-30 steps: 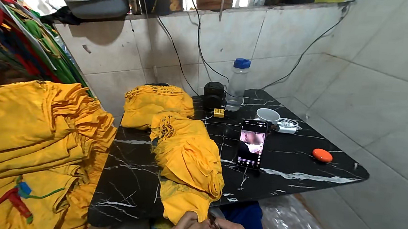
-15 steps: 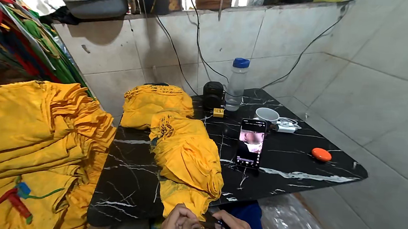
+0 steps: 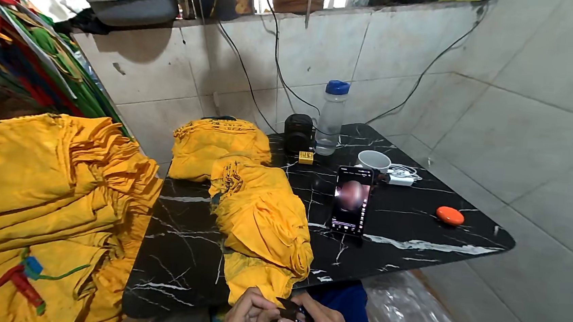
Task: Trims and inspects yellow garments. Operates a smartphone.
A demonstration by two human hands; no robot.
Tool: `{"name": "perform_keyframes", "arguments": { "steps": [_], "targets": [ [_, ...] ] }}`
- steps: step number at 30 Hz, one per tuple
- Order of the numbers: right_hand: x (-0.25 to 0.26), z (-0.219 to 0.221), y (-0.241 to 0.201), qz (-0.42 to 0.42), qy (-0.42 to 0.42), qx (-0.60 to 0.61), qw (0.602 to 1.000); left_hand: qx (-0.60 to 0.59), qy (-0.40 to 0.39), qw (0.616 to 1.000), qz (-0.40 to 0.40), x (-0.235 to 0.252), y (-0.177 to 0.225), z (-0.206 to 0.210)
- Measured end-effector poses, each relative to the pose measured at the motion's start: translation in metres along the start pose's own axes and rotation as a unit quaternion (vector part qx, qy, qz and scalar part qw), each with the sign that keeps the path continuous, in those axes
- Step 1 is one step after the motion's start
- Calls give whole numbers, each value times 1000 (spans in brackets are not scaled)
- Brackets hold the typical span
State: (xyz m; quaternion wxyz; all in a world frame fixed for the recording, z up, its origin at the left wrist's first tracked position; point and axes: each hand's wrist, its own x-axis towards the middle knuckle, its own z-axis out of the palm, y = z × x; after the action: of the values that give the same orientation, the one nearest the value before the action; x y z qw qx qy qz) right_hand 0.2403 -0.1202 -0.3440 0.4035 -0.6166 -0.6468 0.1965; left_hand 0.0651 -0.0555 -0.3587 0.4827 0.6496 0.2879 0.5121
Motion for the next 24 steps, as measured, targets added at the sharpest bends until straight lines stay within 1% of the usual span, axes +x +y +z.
{"name": "perform_keyframes", "arguments": {
  "steps": [5,9,13,15,17,19,21,23,24],
  "targets": [
    [0,4,-3,-22,21,-33,999,40,-15,999,3,-2,2,3],
    [0,7,-7,-37,41,-62,997,63,-10,998,21,-3,1,3],
    [0,9,-7,-69,41,-94,992,69,-11,997,30,-2,2,3],
    [-1,12,-7,-78,60,-110,989,67,-8,997,37,-1,2,3],
    [-1,14,-8,-64,89,-100,989,67,-6,997,40,1,3,2],
    [0,14,-9,-18,113,-31,993,71,-4,997,42,1,3,0],
    [4,14,-9,43,126,100,986,76,-7,996,46,0,3,-2],
    [10,12,-5,76,96,234,965,78,-21,996,48,-1,4,-2],
    [12,11,-1,76,76,279,954,74,-27,995,53,-1,2,-3]
  ]
}}
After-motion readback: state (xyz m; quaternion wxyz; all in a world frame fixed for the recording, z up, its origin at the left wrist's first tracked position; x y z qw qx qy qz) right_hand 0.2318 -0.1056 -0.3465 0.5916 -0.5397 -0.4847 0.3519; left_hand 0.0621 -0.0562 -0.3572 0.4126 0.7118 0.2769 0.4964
